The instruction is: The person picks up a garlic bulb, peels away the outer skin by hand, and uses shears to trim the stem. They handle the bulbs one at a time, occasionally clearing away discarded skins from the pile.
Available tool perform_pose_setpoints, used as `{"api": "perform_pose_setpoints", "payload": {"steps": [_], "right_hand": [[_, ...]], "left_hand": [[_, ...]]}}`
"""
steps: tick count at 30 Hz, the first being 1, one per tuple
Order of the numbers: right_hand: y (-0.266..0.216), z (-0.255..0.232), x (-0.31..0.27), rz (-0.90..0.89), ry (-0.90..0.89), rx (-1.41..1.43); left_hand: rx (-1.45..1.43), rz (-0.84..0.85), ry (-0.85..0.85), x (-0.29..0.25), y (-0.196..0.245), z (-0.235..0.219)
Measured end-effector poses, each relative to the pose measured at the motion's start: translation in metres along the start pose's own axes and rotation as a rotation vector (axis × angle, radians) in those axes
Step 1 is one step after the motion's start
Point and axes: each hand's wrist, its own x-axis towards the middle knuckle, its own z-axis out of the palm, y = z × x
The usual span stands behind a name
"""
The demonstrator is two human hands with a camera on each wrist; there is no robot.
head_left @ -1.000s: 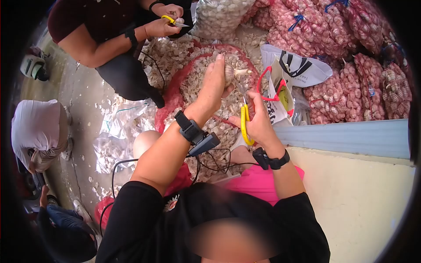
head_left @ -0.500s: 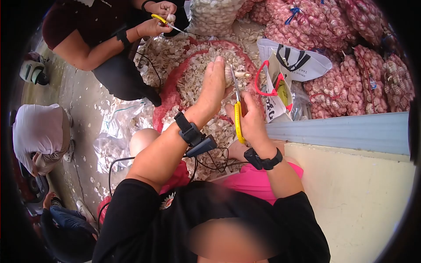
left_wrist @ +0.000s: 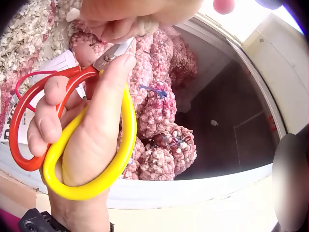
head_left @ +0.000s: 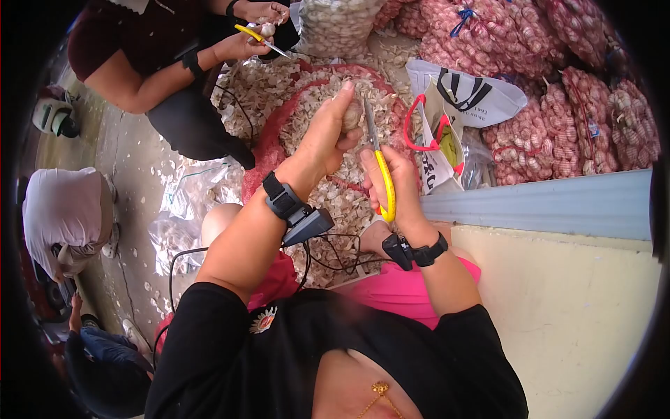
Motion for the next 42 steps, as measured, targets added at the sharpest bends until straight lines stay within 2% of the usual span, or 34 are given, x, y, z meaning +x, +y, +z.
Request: {"api": "perform_pose_setpoints", "payload": {"steps": [5,7,9,11,12,13,15,19,21,22,23,25,26,27,29,32,35,38,42], "right_hand": [[0.004,-0.007,0.008,-0.150,0.081,0.088],[0.008,-0.011,0.015,-0.339,0.213,0.064],[0.007,-0.015,0.019,-0.316,0.209,0.136],[0.011,-0.015,0.023,-0.488,0.221,0.124],[0.011,-0.017,0.023,-0.476,0.192,0.144],[0.010,-0.018,0.021,-0.472,0.194,0.146],[0.006,-0.019,0.018,-0.345,0.133,0.227],[0.001,-0.017,0.014,-0.273,0.028,0.297],[0.006,-0.016,0.019,-0.334,0.116,0.288],[0.007,-0.017,0.020,-0.333,0.113,0.287],[0.007,-0.018,0.021,-0.379,0.141,0.306],[0.007,-0.021,0.020,-0.424,0.168,0.324],[0.006,-0.022,0.019,-0.408,0.165,0.365],[0.004,-0.023,0.018,-0.393,0.161,0.406],[-0.002,-0.024,0.013,-0.395,0.152,0.383],[-0.001,-0.019,0.013,-0.455,0.180,0.288],[0.005,-0.019,0.015,-0.426,0.140,0.256],[0.002,-0.022,0.011,-0.273,0.053,0.408],[0.001,-0.021,0.010,-0.269,0.050,0.488]], "left_hand": [[-0.015,-0.100,0.023,0.000,-0.005,-0.004],[-0.039,-0.155,0.020,-0.005,-0.007,-0.002],[0.157,-0.130,-0.071,-0.008,-0.009,0.000],[0.207,-0.104,-0.019,-0.014,-0.013,0.008],[0.257,-0.075,0.035,-0.017,-0.013,0.011],[0.258,-0.079,0.036,-0.019,-0.013,0.011],[0.267,-0.001,0.015,-0.021,-0.012,0.010],[0.312,0.100,-0.002,-0.021,-0.022,0.007],[0.495,0.244,0.034,-0.022,-0.028,0.013],[0.638,0.215,0.013,-0.027,-0.025,0.017],[0.636,0.216,0.016,-0.027,-0.026,0.015],[1.339,0.509,0.039,-0.029,-0.026,0.014],[1.235,0.377,0.016,-0.031,-0.025,0.014],[1.232,0.377,0.019,-0.031,-0.028,0.014],[1.256,0.526,0.075,-0.030,-0.035,0.012],[1.232,0.570,0.137,-0.026,-0.033,0.014],[1.291,0.560,0.164,-0.025,-0.029,0.020],[1.316,0.569,0.139,-0.022,-0.033,0.019],[1.311,0.561,0.127,-0.023,-0.032,0.020]]}}
